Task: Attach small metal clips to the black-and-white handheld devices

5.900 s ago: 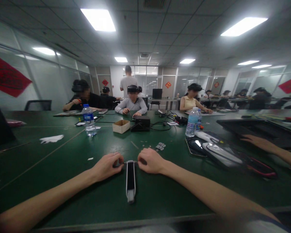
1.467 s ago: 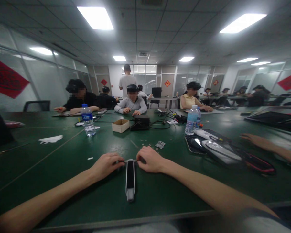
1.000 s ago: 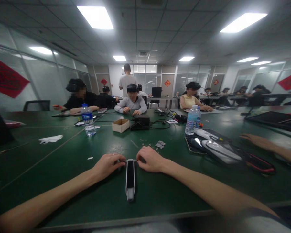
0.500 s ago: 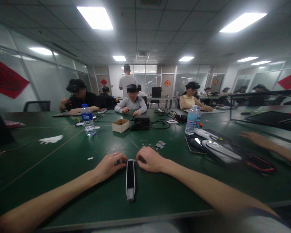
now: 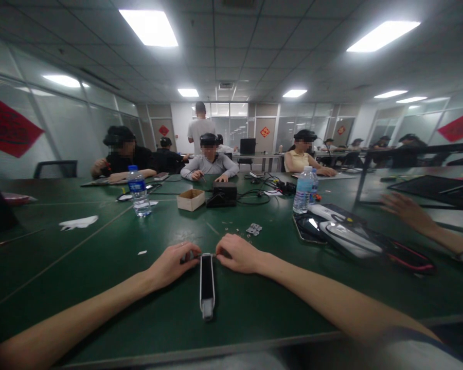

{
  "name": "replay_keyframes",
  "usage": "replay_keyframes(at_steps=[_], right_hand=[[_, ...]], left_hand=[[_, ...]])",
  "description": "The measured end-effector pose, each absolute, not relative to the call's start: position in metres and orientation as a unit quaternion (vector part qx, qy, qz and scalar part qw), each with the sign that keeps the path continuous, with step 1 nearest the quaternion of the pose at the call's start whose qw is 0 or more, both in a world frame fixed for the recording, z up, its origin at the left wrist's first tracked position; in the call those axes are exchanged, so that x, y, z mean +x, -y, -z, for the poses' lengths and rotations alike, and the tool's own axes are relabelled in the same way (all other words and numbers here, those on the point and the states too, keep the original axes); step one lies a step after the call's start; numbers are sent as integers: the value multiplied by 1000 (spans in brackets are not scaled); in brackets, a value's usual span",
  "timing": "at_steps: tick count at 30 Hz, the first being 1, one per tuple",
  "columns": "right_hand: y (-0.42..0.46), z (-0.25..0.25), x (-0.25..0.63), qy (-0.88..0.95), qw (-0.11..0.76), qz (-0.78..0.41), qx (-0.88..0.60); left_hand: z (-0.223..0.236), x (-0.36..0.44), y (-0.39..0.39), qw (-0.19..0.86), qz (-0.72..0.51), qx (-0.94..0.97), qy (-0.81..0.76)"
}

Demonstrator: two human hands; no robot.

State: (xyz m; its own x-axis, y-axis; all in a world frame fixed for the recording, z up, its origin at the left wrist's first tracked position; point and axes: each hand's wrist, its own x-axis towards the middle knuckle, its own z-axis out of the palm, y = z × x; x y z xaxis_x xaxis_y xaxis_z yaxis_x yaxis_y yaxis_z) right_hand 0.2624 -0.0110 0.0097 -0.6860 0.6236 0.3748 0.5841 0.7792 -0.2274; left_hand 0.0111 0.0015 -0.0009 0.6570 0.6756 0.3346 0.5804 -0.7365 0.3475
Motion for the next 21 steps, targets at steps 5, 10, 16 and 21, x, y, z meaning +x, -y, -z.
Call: replay_keyframes(at_steps=[5, 10, 16, 21], right_hand=[[6, -16, 268, 925, 199, -6, -323], [-20, -15, 296, 888, 221, 54, -400], [-46, 1, 329, 869, 152, 53, -468], [-46, 0, 325, 855, 131, 46, -500]], left_hand=[[3, 10, -4, 104, -210, 903, -361], [0, 7, -4, 110, -199, 903, -364], [-4, 6, -1, 114, -187, 903, -371], [-1, 5, -3, 106, -192, 905, -364]])
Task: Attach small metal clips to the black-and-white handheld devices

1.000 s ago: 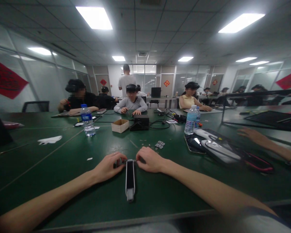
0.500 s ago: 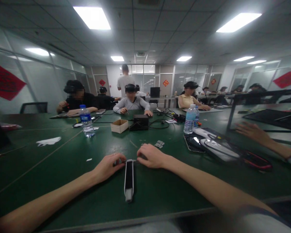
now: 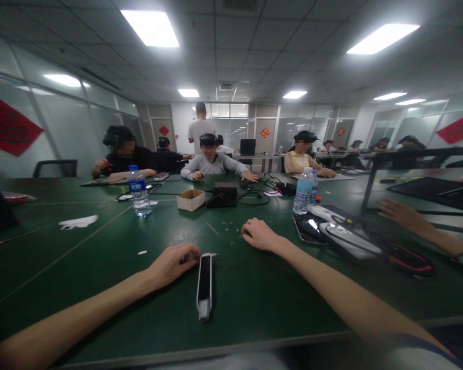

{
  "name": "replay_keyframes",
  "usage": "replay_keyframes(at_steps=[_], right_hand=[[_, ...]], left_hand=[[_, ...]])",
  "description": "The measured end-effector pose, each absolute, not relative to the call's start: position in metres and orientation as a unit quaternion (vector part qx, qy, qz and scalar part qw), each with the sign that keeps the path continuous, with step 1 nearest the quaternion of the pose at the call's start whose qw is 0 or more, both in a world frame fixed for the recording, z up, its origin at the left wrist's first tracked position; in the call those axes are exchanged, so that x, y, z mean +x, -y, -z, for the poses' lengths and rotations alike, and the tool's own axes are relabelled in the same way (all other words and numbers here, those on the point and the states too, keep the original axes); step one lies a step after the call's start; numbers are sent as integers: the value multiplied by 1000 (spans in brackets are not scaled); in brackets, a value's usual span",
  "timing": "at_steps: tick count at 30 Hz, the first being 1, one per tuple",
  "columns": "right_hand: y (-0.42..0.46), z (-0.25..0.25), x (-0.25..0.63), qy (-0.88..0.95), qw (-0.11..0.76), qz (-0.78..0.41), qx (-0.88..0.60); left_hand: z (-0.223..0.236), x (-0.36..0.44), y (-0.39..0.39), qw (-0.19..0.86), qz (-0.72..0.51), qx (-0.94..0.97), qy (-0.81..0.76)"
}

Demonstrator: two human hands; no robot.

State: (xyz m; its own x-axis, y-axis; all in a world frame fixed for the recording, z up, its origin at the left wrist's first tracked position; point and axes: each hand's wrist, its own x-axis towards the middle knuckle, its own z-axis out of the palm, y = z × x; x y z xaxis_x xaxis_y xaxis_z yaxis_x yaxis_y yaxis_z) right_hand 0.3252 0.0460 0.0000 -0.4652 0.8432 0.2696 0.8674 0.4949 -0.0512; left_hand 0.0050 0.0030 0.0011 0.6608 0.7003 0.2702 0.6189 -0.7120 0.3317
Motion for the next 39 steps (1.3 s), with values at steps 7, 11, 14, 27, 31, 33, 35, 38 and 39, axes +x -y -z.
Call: replay_keyframes(at_steps=[7, 11, 14, 27, 31, 33, 35, 38, 39], right_hand=[[-42, -4, 316, 830, 119, 22, -545], [-43, -3, 317, 830, 121, 18, -544], [-44, -3, 317, 833, 112, 18, -541], [-37, -11, 315, 832, 84, 3, -549], [-36, -12, 315, 844, 83, 10, -530], [-34, -13, 315, 841, 81, 4, -534], [-33, -14, 314, 844, 88, 6, -529], [-34, -15, 316, 846, 141, 47, -512], [-35, -16, 318, 840, 173, 66, -511]], left_hand=[[0, 3, -4, 107, -189, 906, -364], [1, 3, -4, 97, -191, 907, -363], [0, 4, -2, 94, -189, 907, -365], [-2, 6, 0, 83, -184, 908, -367], [-4, 6, 2, 84, -180, 906, -374], [-5, 7, 3, 88, -179, 905, -375], [-6, 7, 3, 89, -178, 905, -377], [-6, 8, 4, 85, -180, 904, -379], [-6, 9, 4, 85, -181, 903, -380]])
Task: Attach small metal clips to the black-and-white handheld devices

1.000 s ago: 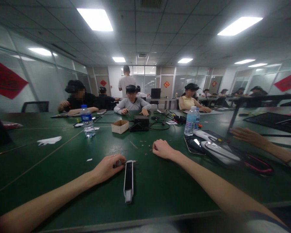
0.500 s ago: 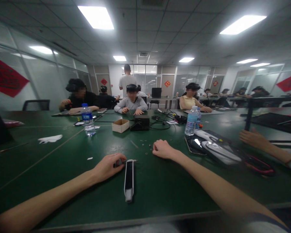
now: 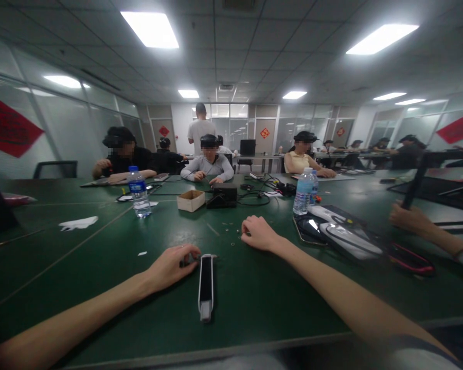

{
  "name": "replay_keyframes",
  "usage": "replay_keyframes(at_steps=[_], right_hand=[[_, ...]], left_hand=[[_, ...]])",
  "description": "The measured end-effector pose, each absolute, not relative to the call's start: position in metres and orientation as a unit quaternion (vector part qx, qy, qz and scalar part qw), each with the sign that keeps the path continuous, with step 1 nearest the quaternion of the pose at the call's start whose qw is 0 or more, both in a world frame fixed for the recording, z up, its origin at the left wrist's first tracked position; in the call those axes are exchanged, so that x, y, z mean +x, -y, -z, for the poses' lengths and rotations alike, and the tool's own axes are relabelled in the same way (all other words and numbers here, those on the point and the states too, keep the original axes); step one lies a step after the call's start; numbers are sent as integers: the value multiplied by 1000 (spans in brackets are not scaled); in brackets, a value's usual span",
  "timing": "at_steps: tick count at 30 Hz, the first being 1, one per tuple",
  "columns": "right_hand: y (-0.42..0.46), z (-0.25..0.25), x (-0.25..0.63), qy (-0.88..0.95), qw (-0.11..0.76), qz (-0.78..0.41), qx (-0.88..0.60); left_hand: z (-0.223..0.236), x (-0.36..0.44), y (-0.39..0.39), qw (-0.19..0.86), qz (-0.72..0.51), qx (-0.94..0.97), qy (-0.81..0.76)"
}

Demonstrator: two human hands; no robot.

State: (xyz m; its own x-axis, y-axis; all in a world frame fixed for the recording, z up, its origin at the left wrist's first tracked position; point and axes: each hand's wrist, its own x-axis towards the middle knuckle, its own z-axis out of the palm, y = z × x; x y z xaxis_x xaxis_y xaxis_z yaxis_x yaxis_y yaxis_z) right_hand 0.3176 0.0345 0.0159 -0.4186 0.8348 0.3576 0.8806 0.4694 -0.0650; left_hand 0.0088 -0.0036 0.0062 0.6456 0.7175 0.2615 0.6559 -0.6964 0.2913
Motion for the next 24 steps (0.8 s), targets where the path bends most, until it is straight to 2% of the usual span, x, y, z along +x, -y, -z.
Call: replay_keyframes(at_steps=[5, 8, 15, 24], right_hand=[[-39, -17, 324, 776, 355, 99, -511], [-36, -15, 318, 759, 398, 63, -511], [-6, -10, 278, 819, 343, -72, -455], [17, -14, 256, 852, 301, -131, -408]], left_hand=[[-7, 9, 5, 78, -183, 903, -381], [-7, 7, 5, 73, -189, 903, -378], [-7, 7, 5, 80, -187, 903, -378], [-9, 7, 7, 84, -188, 905, -372]])
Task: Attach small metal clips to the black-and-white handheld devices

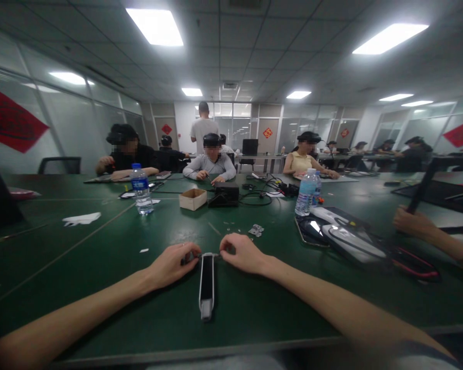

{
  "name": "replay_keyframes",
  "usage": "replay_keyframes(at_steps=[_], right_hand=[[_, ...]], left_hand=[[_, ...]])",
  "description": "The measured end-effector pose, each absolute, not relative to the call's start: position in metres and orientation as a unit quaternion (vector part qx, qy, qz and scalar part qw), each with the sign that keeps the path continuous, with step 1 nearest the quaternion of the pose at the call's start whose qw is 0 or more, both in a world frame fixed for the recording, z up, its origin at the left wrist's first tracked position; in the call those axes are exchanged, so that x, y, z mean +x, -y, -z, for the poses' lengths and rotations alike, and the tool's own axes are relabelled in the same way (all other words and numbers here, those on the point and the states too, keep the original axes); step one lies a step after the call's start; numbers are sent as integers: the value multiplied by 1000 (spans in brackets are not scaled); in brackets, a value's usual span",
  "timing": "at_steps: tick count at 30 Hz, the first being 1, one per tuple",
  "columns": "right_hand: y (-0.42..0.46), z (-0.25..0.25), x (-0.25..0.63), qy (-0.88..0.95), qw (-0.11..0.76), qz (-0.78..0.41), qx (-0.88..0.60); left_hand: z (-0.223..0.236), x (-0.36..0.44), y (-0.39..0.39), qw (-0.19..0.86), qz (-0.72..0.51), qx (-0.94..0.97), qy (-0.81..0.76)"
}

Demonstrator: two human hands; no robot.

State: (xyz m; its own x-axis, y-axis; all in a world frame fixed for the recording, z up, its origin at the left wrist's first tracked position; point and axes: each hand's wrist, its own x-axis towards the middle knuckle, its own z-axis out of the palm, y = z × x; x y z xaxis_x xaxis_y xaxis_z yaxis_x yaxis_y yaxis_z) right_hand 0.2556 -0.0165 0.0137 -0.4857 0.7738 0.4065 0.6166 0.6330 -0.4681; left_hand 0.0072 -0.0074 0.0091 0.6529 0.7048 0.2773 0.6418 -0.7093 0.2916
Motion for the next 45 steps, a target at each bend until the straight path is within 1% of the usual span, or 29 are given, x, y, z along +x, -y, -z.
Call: replay_keyframes(at_steps=[7, 16, 22, 33, 45], right_hand=[[15, -11, 263, 869, 268, -141, -391], [15, -12, 266, 871, 255, -179, -381], [12, -7, 266, 863, 262, -202, -383], [13, -5, 263, 852, 290, -198, -388], [14, -5, 260, 855, 296, -193, -381]], left_hand=[[-8, 11, 8, 80, -189, 904, -375], [-7, 12, 7, 80, -188, 906, -372], [-6, 12, 6, 80, -185, 907, -369], [-8, 15, 8, 82, -182, 906, -374], [-4, 16, 4, 82, -189, 906, -370]])
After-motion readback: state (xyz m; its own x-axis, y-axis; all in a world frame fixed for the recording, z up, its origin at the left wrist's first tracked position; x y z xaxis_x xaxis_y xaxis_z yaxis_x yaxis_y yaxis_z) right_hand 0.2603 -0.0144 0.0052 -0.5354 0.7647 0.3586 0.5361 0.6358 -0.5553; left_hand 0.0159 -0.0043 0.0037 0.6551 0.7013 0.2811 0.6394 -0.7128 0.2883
